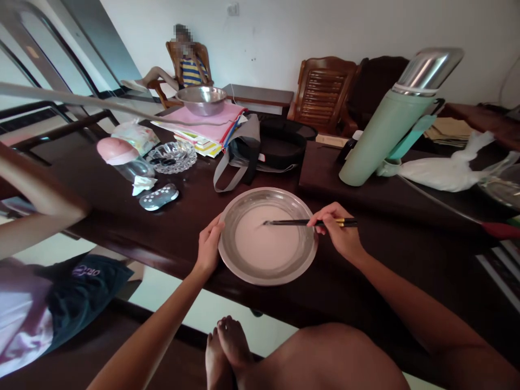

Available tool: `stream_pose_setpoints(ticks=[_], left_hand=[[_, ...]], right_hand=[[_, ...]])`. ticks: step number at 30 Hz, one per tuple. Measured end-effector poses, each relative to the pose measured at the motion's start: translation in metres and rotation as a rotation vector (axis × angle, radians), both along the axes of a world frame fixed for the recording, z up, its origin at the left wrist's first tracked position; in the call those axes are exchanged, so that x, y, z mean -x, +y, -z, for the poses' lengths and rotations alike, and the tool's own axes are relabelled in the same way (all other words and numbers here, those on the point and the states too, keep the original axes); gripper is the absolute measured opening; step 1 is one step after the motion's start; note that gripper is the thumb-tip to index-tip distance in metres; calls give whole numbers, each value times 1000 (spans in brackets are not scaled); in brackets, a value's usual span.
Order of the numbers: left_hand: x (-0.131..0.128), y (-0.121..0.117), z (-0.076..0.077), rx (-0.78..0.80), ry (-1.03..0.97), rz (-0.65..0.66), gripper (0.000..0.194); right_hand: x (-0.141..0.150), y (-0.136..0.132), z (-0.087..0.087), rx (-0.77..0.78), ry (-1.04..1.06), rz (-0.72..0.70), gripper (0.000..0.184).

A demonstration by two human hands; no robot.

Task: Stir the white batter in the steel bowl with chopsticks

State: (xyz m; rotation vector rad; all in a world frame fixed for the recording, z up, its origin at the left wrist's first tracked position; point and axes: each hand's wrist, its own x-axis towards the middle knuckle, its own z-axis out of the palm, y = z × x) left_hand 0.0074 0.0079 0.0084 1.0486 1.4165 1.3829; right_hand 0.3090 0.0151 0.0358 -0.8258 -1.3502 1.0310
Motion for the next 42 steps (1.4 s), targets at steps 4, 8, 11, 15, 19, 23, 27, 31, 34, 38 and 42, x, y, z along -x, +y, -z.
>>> stream_pose_setpoints(ticks=[4,8,11,15,19,23,27,31,34,38,42], left_hand=[[-2,-3,-2,-8,-2,-72,52],[-2,-4,-4,-26,-23,-119,50],[-2,-4,-4,-32,-40,-106,48],[-2,-4,-4,-20,-83,-81,50],[-2,-4,-4,-11,-57,-86,51],[-1,-4,-1,-6,-69,-77,51],[-1,-5,0,-19,-71,-56,50],[-1,-5,-1,-21,-42,-47,50],[-1,-6,-2,-19,-44,-40,50],[-1,-6,-2,-19,-56,-37,52],[-1,-6,-2,12,-58,-59,56]], right_hand=[[-3,-2,0,-93,94,65,35],[-2,-7,1,11,-83,-44,32],[-4,-7,0,-42,-270,48,30],[-8,-6,2,-190,-119,171,43],[-4,-10,6,-146,-255,-10,34],[-7,-9,9,-190,-336,83,29],[-11,-8,15,-224,-118,104,41],[-6,-14,15,-205,-352,-56,30],[-5,-15,16,-253,-380,64,28],[-7,-14,18,-283,-175,137,43],[-5,-16,17,-268,-342,-4,33]])
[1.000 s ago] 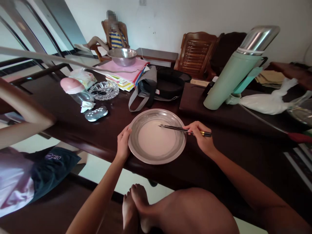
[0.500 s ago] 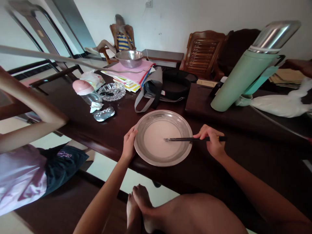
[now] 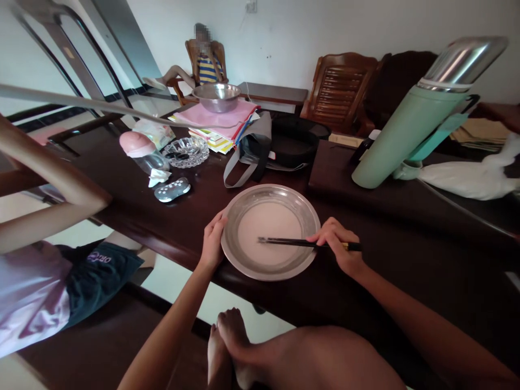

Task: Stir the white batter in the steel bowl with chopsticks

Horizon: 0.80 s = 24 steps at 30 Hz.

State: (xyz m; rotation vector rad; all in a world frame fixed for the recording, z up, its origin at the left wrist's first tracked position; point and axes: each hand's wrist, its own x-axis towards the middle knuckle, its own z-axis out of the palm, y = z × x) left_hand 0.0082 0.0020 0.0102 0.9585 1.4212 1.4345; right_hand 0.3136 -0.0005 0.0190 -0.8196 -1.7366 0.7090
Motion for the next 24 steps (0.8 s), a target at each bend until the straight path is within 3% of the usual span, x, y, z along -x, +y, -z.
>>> stream_pose_setpoints(ticks=[2,5,7,10,12,15,17,20,24], left_hand=[[0,0,0,-3,-12,0,57],[1,0,1,-13,-27,4,56],[1,0,2,-12,-26,4,56],[1,1,2,-13,-28,-3,55],[0,1,1,-13,-36,-1,54],[0,1,1,-13,-21,6,55],[0,1,1,-11,-8,4,56],[1,1,2,-15,-32,-1,55],[1,1,2,-30,-64,14,51]], right_hand=[[0,1,0,0,-10,56,30],[-2,2,3,-8,133,123,40],[-2,2,5,-12,170,92,43],[-1,1,4,-9,59,32,36],[0,1,4,-4,13,66,32],[-1,2,6,-8,115,126,39],[-1,1,6,-14,164,90,43],[0,0,5,10,64,27,37],[0,1,4,-6,97,87,37]])
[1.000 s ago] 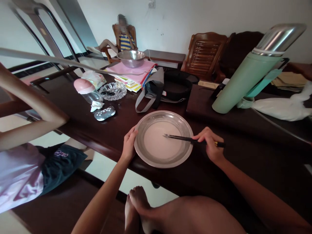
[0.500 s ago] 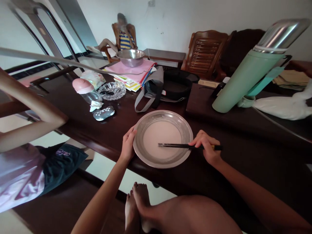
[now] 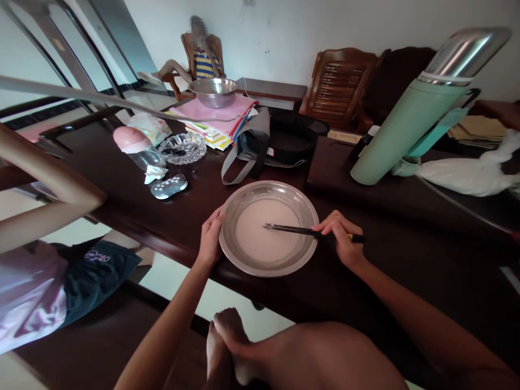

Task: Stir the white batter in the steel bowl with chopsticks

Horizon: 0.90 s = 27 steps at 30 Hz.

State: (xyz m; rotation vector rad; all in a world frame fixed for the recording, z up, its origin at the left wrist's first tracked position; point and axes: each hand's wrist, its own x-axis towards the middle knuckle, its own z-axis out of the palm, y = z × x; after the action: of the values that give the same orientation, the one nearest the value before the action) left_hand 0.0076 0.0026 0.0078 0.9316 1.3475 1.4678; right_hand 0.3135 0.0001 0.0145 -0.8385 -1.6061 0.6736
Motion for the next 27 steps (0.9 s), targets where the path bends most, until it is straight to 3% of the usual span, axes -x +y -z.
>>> stream_pose_setpoints(ticks=[3,5,8,11,16,21,23,25,27], left_hand=[[0,0,0,-2,11,9,52],[0,0,1,-3,32,4,52],[0,1,2,-12,60,-2,52],[0,1,0,-5,52,-5,53],[-1,0,-3,-9,65,-21,49],[4,2,5,29,23,4,56],[6,7,-8,-3,63,2,61],[4,11,-36,-171,205,-25,61],[1,2,-67,-315,416,57,56]], right_hand=[[1,0,-2,-16,56,-35,42],[2,-1,-5,18,-55,-74,36],[1,0,-8,47,-100,-10,31],[-1,1,-6,52,29,38,40],[-1,0,-3,-13,-91,-86,34],[-2,-1,-5,11,3,3,39],[-1,-1,-7,-8,-14,-68,39],[-1,-1,-9,-21,-100,-128,32],[-1,-1,-10,-7,-149,-99,25]])
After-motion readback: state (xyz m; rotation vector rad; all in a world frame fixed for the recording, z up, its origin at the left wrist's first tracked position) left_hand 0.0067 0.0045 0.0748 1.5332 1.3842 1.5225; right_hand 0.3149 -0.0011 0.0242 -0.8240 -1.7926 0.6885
